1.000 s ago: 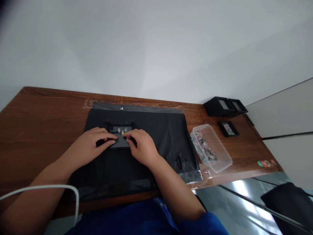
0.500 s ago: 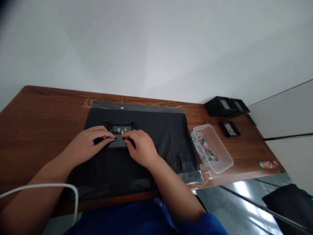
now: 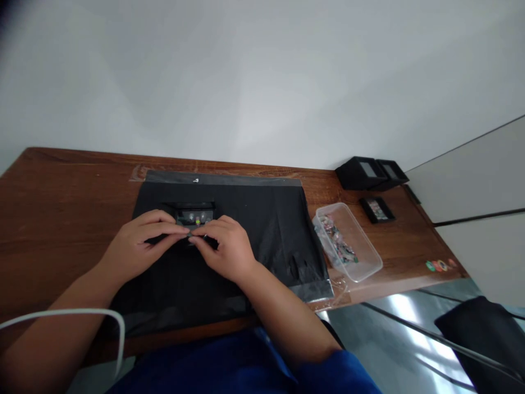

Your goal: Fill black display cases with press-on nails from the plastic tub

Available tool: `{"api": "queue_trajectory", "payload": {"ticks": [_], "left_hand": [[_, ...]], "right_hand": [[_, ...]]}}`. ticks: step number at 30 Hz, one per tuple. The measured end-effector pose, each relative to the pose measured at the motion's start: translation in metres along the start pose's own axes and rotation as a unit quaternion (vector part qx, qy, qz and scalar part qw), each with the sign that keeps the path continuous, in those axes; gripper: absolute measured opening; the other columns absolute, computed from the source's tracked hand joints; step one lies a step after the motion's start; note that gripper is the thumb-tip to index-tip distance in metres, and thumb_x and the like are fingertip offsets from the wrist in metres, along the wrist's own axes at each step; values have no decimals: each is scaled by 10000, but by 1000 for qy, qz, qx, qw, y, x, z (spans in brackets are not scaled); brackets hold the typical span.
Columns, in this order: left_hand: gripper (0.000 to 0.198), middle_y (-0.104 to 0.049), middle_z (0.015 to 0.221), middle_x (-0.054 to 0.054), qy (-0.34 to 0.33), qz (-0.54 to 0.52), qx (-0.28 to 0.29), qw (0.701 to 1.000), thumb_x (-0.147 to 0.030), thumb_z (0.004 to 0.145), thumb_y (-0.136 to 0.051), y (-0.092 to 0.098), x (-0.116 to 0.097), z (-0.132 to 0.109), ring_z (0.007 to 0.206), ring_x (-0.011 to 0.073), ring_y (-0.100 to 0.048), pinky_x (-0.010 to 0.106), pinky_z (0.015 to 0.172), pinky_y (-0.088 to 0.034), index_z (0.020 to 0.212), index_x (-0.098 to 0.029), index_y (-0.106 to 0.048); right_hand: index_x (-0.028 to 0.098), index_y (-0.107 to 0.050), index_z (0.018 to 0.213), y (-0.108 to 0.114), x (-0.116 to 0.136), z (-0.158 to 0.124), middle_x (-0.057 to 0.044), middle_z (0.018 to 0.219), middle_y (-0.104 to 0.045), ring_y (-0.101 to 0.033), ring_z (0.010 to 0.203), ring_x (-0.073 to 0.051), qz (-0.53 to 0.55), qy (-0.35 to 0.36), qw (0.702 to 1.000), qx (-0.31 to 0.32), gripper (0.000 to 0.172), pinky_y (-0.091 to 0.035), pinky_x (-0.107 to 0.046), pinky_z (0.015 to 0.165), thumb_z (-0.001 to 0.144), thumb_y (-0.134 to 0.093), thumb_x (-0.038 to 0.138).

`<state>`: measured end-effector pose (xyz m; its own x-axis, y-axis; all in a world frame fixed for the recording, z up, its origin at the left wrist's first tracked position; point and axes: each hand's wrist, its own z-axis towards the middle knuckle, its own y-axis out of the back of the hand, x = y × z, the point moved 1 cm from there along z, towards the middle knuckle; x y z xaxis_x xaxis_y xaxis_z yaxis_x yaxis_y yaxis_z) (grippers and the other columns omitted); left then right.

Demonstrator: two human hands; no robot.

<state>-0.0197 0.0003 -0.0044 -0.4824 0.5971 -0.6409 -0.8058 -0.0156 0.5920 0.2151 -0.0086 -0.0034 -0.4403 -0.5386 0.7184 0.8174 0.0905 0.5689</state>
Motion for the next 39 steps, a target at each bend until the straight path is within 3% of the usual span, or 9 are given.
{"api": "queue_trajectory", "payload": {"ticks": [7,13,20,24,30,35,39], "left_hand": [[193,-838,916,57,61,-56,-30,996,-404,1025,-834,3,-9,3,805,193,-776,313,777,-652,926,-261,-917],[325,-786,704,26,195,-159,-43,967,-533,927,-895,2,-24,4,597,159,-701,253,551,-571,822,-227,-861],[305,-834,713,25,256,-224,-49,939,-525,812,-989,-11,-38,2,553,160,-731,234,525,-602,836,-235,-896],[257,-850,715,22,255,-223,-42,940,-500,827,-983,-8,-38,2,566,169,-761,224,529,-614,896,-256,-942],[202,-930,942,50,207,-191,-10,959,-469,910,-931,0,-40,5,775,217,-874,265,726,-723,1001,-295,-977],[202,-919,903,33,174,-189,20,966,-433,923,-924,2,-38,5,743,190,-859,200,635,-670,1065,-298,-976],[202,-844,741,1,148,-168,37,974,-448,954,-906,5,-36,4,610,143,-771,171,554,-601,1053,-286,-974]], "right_hand": [[270,-886,1039,1,4,-1,-30,982,-923,-829,788,-189,-13,5,999,-35,137,-651,-366,832,1103,-767,291],[273,-888,1069,7,10,-4,-16,819,-879,-770,641,-170,-35,65,989,-130,131,-648,-336,691,1087,-761,243],[325,-895,984,5,12,-10,15,715,-823,-734,563,-152,-86,119,981,-127,182,-629,-318,610,1077,-748,269],[313,-891,977,8,16,-7,25,681,-783,-705,551,-134,-118,158,969,-147,172,-583,-302,561,1078,-762,259],[247,-856,1008,8,18,-5,39,711,-763,-662,557,-103,-92,195,962,-168,105,-535,-274,569,1077,-784,216],[245,-859,994,6,14,-6,43,704,-756,-649,551,-95,-85,209,960,-165,138,-522,-263,581,1103,-775,251],[247,-853,970,6,13,-6,35,720,-771,-672,565,-102,-68,205,964,-152,147,-539,-263,598,1098,-783,266]]}}
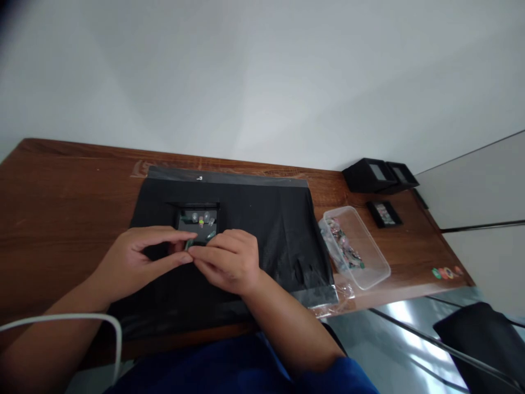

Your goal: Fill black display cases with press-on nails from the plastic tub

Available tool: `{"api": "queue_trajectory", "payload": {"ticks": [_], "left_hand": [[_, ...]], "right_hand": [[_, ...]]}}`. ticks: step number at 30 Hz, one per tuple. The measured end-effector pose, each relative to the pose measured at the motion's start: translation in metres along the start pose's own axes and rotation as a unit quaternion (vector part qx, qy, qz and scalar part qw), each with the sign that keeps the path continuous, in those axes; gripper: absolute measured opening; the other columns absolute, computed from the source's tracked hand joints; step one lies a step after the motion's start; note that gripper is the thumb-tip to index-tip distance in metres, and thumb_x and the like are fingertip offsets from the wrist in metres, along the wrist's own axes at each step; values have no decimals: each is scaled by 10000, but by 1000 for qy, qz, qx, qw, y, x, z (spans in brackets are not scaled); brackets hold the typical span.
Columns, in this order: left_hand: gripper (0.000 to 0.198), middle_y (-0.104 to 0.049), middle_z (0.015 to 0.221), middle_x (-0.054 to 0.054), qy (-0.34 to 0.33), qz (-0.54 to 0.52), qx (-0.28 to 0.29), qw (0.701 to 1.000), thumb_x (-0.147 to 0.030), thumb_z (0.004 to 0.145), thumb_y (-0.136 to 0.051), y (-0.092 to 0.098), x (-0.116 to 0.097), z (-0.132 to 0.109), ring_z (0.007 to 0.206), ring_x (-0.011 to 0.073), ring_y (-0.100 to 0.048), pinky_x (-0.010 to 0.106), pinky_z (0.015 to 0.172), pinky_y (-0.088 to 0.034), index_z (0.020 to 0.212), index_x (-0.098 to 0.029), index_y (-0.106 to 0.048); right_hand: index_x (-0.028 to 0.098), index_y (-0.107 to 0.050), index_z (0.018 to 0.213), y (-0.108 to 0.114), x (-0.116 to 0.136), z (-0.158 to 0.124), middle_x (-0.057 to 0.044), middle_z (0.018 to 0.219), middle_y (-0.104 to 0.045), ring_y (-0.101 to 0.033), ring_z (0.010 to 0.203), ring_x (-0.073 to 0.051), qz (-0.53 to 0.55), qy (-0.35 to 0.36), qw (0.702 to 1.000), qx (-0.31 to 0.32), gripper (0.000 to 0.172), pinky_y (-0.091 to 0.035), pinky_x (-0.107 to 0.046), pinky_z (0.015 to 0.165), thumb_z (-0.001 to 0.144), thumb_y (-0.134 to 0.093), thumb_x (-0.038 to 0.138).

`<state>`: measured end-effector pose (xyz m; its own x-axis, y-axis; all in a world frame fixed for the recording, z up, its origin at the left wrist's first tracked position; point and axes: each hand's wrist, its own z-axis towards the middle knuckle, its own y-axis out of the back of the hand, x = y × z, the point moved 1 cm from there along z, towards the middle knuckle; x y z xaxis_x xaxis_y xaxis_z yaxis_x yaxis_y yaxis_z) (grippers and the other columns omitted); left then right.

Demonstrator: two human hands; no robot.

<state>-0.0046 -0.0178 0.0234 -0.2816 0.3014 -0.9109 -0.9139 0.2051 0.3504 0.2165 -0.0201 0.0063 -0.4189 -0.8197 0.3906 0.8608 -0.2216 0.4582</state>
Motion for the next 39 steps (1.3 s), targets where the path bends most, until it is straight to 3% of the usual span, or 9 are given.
{"api": "queue_trajectory", "payload": {"ticks": [11,16,18,20,23,26,29,32,39], "left_hand": [[217,-690,525,-36,52,-15,54,997,-473,891,-928,8,4,0,412,73,-504,142,408,-381,969,-277,-980],[245,-674,508,-33,64,4,53,997,-507,894,-902,13,7,1,423,83,-504,156,415,-362,968,-288,-984],[285,-684,531,-29,62,42,22,997,-543,896,-891,16,12,2,446,93,-528,175,436,-385,989,-291,-986],[347,-707,575,-20,60,88,-15,994,-602,899,-875,21,19,3,479,107,-551,202,476,-420,1013,-294,-987],[448,-724,622,-10,65,157,-34,985,-698,929,-812,25,31,5,510,124,-551,245,522,-435,1054,-304,-986],[498,-727,637,-5,80,203,-12,976,-739,956,-753,26,42,6,531,141,-548,273,556,-431,1105,-322,-981],[500,-727,647,-6,94,216,16,972,-742,954,-739,23,48,5,556,152,-556,282,574,-419,1134,-340,-977],[493,-711,646,-12,104,207,30,972,-733,941,-751,20,50,3,559,148,-535,279,573,-408,1133,-338,-975],[496,-701,656,-11,108,203,46,972,-720,964,-743,19,46,4,564,148,-500,283,578,-399,1147,-318,-968]], "right_hand": [[254,-859,981,0,-2,2,19,771,-819,-750,626,-108,28,-18,998,55,150,-566,-269,636,1104,-793,308],[237,-842,961,2,-1,4,16,772,-832,-751,620,-114,47,-24,998,31,95,-578,-252,642,1041,-875,276],[223,-851,976,4,-4,6,-2,802,-839,-745,643,-120,44,-64,996,52,95,-581,-249,663,1035,-881,291],[223,-874,1017,7,-7,8,-14,830,-836,-726,661,-127,16,-156,982,101,108,-567,-253,669,1038,-869,328],[232,-906,1082,9,-12,10,-1,793,-796,-673,650,-133,-34,-310,932,186,127,-513,-264,664,986,-892,314],[244,-922,1136,8,-11,12,14,755,-772,-663,670,-147,-53,-392,878,269,199,-471,-286,699,941,-917,283],[271,-925,1187,7,-6,15,15,777,-788,-678,710,-162,-63,-424,849,308,240,-439,-301,724,949,-910,300],[285,-930,1181,7,-2,16,12,785,-799,-685,728,-169,-75,-435,841,312,229,-423,-304,724,957,-901,316],[288,-957,1114,6,-7,11,4,760,-797,-680,704,-167,-80,-405,862,296,156,-420,-299,677,968,-903,288]]}}
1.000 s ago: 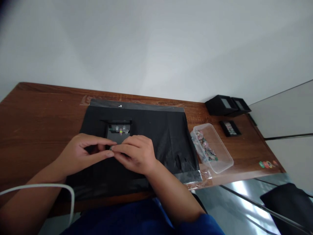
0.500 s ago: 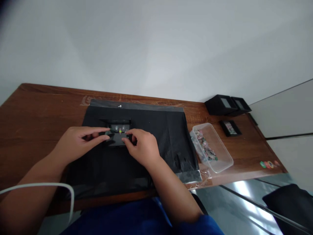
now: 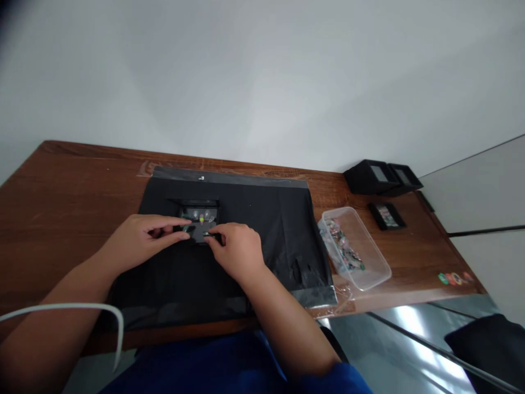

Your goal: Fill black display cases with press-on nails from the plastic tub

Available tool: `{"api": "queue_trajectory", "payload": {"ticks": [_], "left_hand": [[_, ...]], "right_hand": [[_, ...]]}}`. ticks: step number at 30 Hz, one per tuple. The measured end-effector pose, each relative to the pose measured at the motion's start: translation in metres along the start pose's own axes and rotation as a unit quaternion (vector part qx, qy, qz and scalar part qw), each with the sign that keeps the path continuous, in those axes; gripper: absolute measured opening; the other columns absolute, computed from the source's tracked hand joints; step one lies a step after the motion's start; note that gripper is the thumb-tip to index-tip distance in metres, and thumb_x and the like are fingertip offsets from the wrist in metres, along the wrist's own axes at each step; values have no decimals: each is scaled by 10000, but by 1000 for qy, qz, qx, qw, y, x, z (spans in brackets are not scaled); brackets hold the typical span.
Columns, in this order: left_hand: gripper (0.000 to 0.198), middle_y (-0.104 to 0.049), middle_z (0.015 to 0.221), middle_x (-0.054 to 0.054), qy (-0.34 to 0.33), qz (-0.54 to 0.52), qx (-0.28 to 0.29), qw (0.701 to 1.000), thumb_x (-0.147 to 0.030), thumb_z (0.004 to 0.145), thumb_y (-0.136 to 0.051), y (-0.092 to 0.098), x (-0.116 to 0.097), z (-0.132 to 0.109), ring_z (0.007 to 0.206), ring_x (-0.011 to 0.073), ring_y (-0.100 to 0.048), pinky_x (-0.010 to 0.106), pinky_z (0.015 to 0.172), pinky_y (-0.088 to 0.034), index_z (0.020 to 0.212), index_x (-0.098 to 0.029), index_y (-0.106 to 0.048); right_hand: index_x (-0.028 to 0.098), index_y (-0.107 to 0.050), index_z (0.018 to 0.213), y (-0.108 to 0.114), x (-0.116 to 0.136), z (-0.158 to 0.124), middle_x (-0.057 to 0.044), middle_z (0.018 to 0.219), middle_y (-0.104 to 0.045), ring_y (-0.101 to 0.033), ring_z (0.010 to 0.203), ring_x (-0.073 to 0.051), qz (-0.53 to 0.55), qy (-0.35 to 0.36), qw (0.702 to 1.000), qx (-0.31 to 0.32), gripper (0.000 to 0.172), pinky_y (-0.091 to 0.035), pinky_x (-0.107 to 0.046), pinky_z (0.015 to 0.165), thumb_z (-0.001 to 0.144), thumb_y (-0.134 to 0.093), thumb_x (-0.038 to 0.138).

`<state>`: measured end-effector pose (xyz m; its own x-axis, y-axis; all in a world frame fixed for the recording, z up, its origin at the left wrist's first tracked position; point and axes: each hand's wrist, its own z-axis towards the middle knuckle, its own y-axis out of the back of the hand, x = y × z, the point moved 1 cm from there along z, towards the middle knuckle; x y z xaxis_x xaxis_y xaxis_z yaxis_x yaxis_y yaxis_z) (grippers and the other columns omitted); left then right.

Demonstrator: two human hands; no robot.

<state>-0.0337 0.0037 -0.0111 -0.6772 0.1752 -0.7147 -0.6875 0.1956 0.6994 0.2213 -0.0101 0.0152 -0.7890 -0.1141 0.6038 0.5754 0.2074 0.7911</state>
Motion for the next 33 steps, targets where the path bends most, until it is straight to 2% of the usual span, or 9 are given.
{"api": "queue_trajectory", "payload": {"ticks": [5,15,22,27,33], "left_hand": [[509,-695,646,-9,5,-2,3,1000,-734,961,-747,3,-3,0,562,153,-516,282,564,-397,1133,-309,-967],[503,-677,640,-4,26,13,46,999,-739,908,-796,5,6,2,586,176,-569,296,570,-390,1120,-318,-973],[467,-765,709,10,3,38,45,998,-743,929,-788,2,8,3,664,205,-672,300,610,-412,1114,-356,-974],[437,-750,719,9,0,52,36,998,-724,949,-785,-1,8,4,670,201,-665,301,620,-402,1118,-369,-974],[483,-740,730,15,-5,54,15,998,-761,964,-754,-5,10,4,675,205,-656,307,619,-397,1108,-354,-972]], "right_hand": [[302,-960,1067,-3,-2,1,9,758,-805,-685,685,-163,-6,24,1000,4,122,-436,-293,668,977,-890,259],[284,-941,1131,-11,-5,2,-14,913,-872,-768,786,-172,2,93,996,-2,223,-523,-279,767,1043,-763,182],[286,-932,1104,-10,-2,2,15,747,-777,-709,714,-167,-9,45,999,-12,145,-447,-280,698,993,-841,262],[282,-916,1083,-11,2,1,26,720,-726,-655,679,-157,-13,24,999,-20,133,-396,-279,666,963,-895,337],[258,-872,936,-15,7,5,29,689,-688,-614,657,-150,-18,12,999,-31,116,-358,-280,642,944,-918,365]]}}
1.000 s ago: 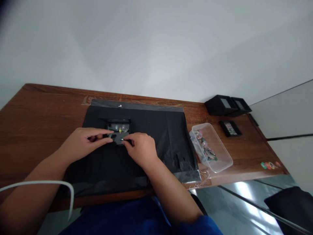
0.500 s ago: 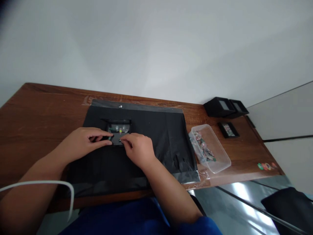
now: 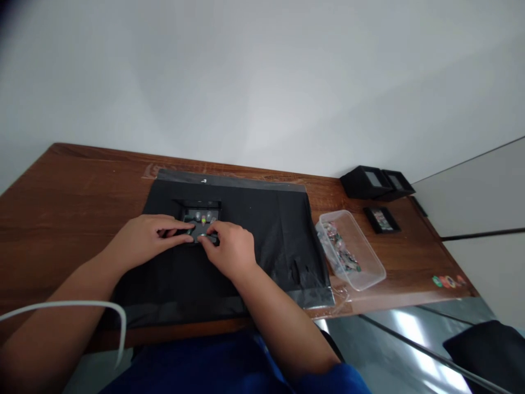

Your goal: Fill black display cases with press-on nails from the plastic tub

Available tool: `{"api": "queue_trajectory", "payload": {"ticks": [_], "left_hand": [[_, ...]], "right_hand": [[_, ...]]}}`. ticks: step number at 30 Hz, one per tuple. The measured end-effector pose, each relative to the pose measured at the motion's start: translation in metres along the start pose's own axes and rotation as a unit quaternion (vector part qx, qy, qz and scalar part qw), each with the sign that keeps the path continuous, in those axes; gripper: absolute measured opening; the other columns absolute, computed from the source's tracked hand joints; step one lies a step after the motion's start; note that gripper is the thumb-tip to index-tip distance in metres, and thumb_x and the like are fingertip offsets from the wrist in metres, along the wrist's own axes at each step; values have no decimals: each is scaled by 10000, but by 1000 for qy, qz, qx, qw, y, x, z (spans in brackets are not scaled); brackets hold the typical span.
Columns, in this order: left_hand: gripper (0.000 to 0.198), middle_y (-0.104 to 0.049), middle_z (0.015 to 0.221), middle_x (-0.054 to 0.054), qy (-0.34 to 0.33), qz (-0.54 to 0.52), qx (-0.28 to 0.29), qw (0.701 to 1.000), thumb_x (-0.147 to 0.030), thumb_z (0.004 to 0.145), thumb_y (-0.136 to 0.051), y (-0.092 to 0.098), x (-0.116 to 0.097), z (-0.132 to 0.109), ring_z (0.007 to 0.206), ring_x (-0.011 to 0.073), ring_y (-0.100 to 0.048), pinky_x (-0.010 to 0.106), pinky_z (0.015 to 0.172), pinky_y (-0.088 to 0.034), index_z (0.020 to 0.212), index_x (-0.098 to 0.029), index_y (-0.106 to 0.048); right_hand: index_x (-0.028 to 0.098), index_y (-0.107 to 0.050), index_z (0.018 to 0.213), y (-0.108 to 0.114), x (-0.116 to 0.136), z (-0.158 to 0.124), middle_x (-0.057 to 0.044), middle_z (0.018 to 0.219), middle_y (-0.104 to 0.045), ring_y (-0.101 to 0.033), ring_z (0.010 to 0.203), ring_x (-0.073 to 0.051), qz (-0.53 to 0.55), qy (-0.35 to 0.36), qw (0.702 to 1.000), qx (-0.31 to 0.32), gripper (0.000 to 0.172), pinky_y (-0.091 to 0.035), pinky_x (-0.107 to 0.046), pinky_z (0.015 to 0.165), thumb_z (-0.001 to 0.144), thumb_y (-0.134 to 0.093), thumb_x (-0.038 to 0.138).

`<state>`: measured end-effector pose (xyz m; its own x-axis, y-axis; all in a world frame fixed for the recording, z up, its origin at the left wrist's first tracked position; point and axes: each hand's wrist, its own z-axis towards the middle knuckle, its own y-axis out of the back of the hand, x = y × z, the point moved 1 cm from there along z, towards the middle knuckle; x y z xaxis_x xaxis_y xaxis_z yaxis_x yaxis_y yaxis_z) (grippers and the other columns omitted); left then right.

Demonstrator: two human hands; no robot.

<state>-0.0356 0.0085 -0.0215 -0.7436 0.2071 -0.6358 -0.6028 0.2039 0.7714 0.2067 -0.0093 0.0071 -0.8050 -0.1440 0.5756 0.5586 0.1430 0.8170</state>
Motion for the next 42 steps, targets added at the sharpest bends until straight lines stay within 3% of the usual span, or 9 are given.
{"api": "queue_trajectory", "payload": {"ticks": [4,13,17,22,28,34,42], "left_hand": [[508,-721,703,22,2,15,-35,999,-775,961,-749,-3,-5,0,654,203,-641,315,622,-393,1041,-326,-973],[596,-727,686,25,15,17,-45,999,-844,944,-705,0,-5,1,628,202,-624,303,578,-380,1028,-313,-963],[558,-695,647,12,15,11,-42,999,-811,937,-720,0,-5,2,596,195,-596,293,553,-362,1019,-311,-953],[532,-668,641,-10,31,-8,-31,999,-785,900,-773,4,-5,2,572,176,-562,288,560,-375,1016,-293,-938],[610,-740,743,8,72,-41,-35,996,-779,923,-720,9,-4,1,627,197,-609,322,640,-467,1197,-274,-924],[629,-821,814,34,89,-1,-21,996,-746,955,-646,7,-6,1,657,227,-661,334,639,-450,1305,-305,-927],[601,-881,892,36,91,30,-14,995,-691,969,-591,6,-11,1,691,243,-692,340,672,-455,1337,-349,-923]], "right_hand": [[256,-864,949,-3,3,3,21,707,-700,-636,691,-163,2,-5,1000,-12,135,-365,-282,658,942,-923,377],[253,-856,943,-10,9,5,-20,810,-791,-731,807,-198,-16,-3,1000,13,176,-389,-293,690,1028,-838,406],[245,-848,899,-5,9,3,-20,784,-790,-700,745,-181,-14,18,1000,12,231,-358,-294,664,1060,-785,398],[236,-829,857,2,1,2,-2,760,-776,-660,712,-161,-25,20,999,20,171,-335,-294,659,1015,-791,290],[242,-835,873,0,1,2,1,790,-782,-664,733,-162,-10,20,999,23,122,-350,-288,674,984,-828,294],[259,-851,926,-2,2,3,17,751,-740,-638,703,-155,5,6,1000,9,80,-350,-277,665,968,-875,322],[245,-867,1013,-2,7,-1,38,702,-657,-595,674,-138,28,-8,999,35,85,-359,-272,691,984,-863,325]]}}
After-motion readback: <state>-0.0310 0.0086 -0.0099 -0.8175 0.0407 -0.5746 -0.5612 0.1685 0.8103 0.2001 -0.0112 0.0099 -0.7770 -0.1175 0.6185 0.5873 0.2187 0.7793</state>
